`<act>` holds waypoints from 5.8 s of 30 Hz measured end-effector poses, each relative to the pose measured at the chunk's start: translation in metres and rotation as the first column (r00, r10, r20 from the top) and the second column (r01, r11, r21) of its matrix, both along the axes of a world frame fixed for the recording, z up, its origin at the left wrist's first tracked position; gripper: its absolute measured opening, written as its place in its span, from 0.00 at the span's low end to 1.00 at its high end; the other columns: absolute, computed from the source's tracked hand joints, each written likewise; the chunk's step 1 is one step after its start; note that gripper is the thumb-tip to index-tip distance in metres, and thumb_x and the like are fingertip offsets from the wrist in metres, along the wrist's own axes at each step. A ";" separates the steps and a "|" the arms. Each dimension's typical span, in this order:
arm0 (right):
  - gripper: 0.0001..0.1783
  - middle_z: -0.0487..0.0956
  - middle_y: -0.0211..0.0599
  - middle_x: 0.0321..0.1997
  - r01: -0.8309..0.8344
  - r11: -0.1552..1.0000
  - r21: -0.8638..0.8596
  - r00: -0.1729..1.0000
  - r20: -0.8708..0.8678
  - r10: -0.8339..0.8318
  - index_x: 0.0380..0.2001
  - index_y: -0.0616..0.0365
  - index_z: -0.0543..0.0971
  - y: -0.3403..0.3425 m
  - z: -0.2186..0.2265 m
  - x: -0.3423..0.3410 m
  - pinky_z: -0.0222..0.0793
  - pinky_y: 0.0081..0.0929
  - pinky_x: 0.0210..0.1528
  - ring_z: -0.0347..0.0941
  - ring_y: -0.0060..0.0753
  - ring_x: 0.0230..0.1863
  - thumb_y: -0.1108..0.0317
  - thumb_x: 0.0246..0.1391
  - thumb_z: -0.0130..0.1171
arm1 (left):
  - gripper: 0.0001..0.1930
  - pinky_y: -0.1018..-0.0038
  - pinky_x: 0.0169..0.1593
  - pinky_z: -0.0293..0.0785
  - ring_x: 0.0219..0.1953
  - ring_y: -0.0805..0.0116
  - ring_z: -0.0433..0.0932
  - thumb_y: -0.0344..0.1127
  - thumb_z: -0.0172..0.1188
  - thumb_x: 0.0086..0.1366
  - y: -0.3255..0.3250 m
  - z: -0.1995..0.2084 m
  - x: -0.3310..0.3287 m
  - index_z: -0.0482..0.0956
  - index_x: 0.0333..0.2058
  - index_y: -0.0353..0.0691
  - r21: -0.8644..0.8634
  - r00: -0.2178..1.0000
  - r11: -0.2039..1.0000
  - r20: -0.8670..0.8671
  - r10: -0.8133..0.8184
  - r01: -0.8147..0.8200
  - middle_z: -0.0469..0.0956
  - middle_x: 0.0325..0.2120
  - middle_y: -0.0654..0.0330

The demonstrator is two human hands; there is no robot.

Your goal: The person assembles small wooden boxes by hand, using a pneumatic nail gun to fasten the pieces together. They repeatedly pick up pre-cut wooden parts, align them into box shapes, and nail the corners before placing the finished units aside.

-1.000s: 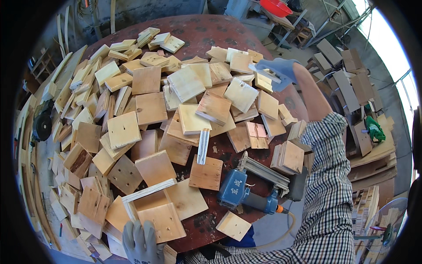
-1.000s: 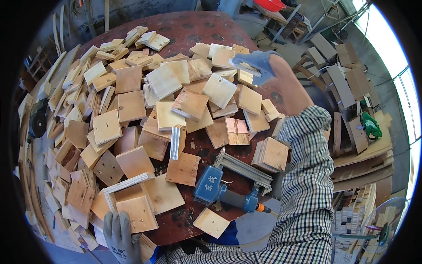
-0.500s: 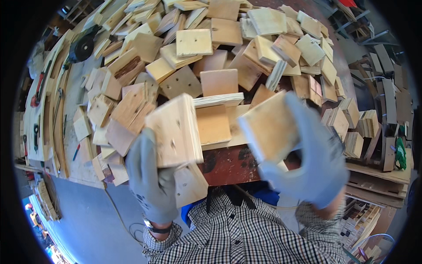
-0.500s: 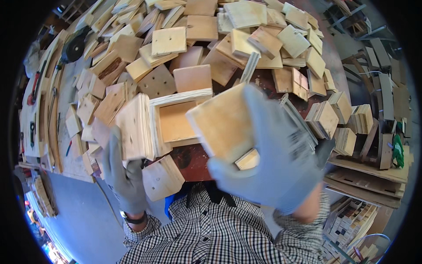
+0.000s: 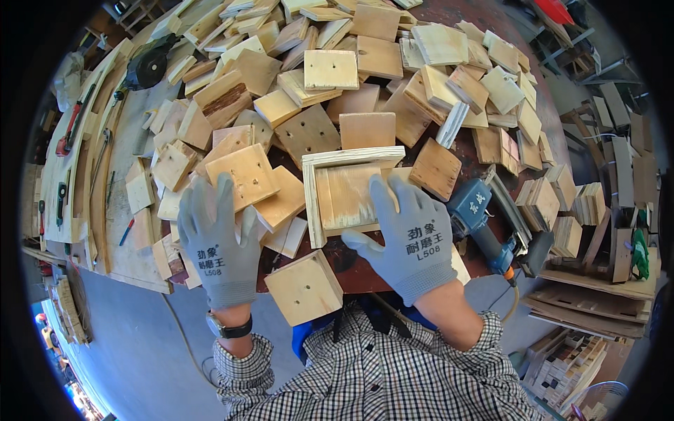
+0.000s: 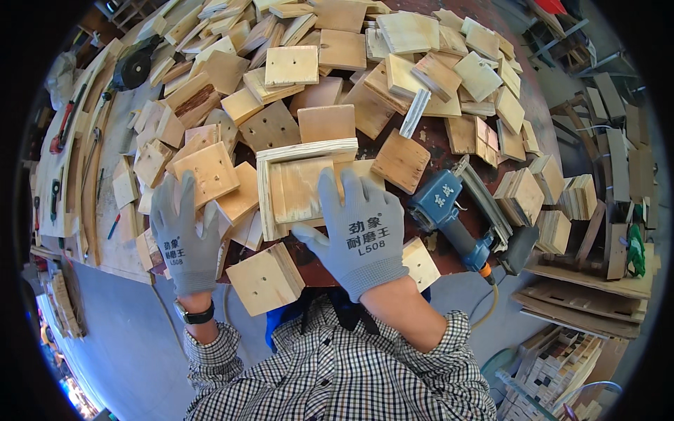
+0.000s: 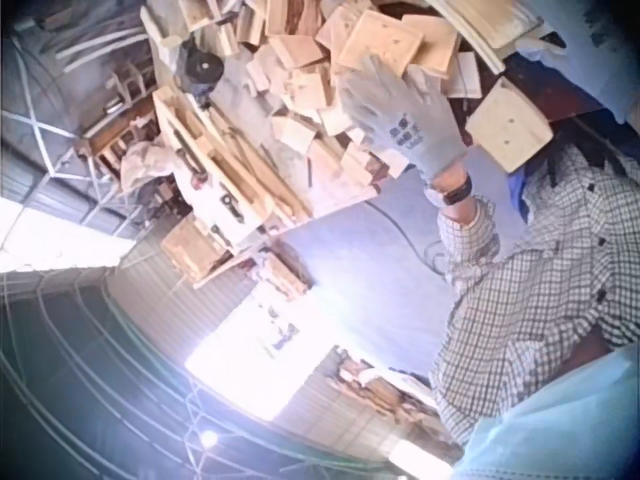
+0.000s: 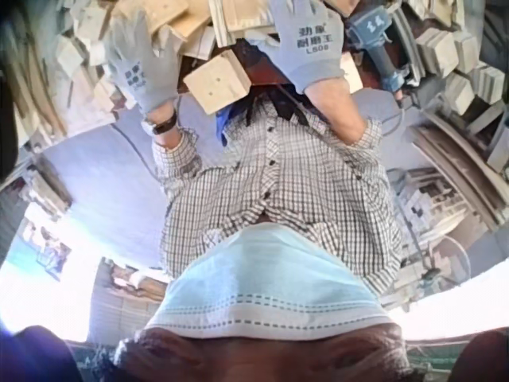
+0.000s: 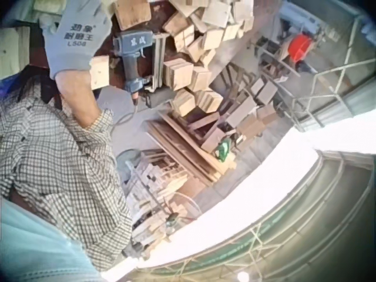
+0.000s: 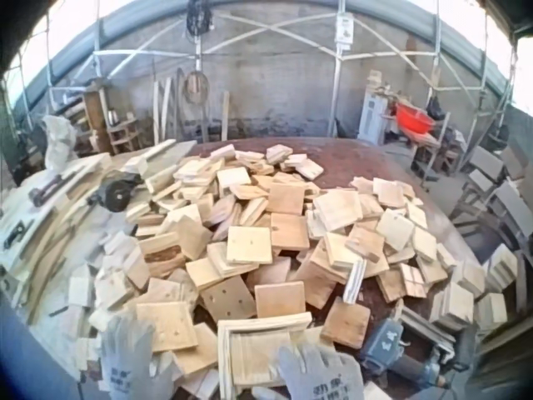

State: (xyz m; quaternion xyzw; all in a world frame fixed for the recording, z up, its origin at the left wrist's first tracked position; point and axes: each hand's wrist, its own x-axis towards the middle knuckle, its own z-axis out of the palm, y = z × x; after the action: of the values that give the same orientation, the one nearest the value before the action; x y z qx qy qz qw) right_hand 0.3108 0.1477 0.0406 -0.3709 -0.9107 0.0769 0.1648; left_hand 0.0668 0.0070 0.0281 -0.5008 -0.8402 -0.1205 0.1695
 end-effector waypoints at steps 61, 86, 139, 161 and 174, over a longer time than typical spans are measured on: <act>0.32 0.83 0.48 0.57 -0.109 0.986 -0.128 0.993 -0.057 0.103 0.68 0.52 0.76 0.078 0.089 0.066 0.80 0.44 0.51 0.83 0.52 0.52 0.53 0.65 0.67 | 0.28 0.60 0.46 0.80 0.45 0.51 0.78 0.36 0.67 0.63 0.055 0.035 0.078 0.75 0.63 0.45 -0.155 0.862 0.881 0.336 -0.379 0.447 0.73 0.53 0.52; 0.30 0.77 0.41 0.71 0.319 0.864 -0.389 0.777 0.629 -0.004 0.65 0.50 0.81 0.497 0.055 -0.100 0.64 0.41 0.73 0.71 0.43 0.71 0.50 0.62 0.61 | 0.29 0.41 0.80 0.42 0.79 0.36 0.49 0.51 0.44 0.80 0.010 -0.013 0.079 0.62 0.75 0.50 0.129 -0.459 0.986 0.873 -0.161 -0.102 0.49 0.80 0.57; 0.13 0.84 0.34 0.50 -0.215 0.976 0.029 0.775 0.614 0.152 0.44 0.40 0.86 0.402 0.110 -0.019 0.58 0.42 0.70 0.76 0.45 0.55 0.58 0.54 0.64 | 0.26 0.65 0.34 0.79 0.36 0.57 0.78 0.37 0.72 0.57 0.053 0.015 0.069 0.83 0.57 0.54 0.004 0.847 0.907 0.358 -0.394 0.420 0.77 0.50 0.61; 0.27 0.85 0.47 0.58 -0.172 0.950 0.262 0.894 0.446 0.039 0.58 0.48 0.83 0.402 0.067 -0.127 0.74 0.48 0.62 0.82 0.50 0.59 0.44 0.69 0.51 | 0.22 0.59 0.36 0.71 0.34 0.54 0.75 0.29 0.58 0.61 0.057 0.033 0.065 0.82 0.56 0.38 0.069 0.750 0.892 0.514 -0.416 0.447 0.78 0.45 0.52; 0.30 0.89 0.46 0.48 -0.126 0.988 -0.086 0.837 0.526 0.153 0.53 0.53 0.87 0.340 0.061 -0.255 0.79 0.46 0.53 0.86 0.47 0.50 0.40 0.68 0.54 | 0.27 0.57 0.32 0.69 0.31 0.52 0.74 0.29 0.60 0.54 0.055 0.030 0.058 0.82 0.56 0.34 0.195 0.716 0.862 0.489 -0.499 0.467 0.80 0.47 0.48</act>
State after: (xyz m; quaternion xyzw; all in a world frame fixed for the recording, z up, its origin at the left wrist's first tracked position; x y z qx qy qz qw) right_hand 0.0556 0.4880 0.1012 -0.3143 -0.9431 0.0048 -0.1083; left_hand 0.1248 0.0623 0.0580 -0.6452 -0.6899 -0.3161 -0.0891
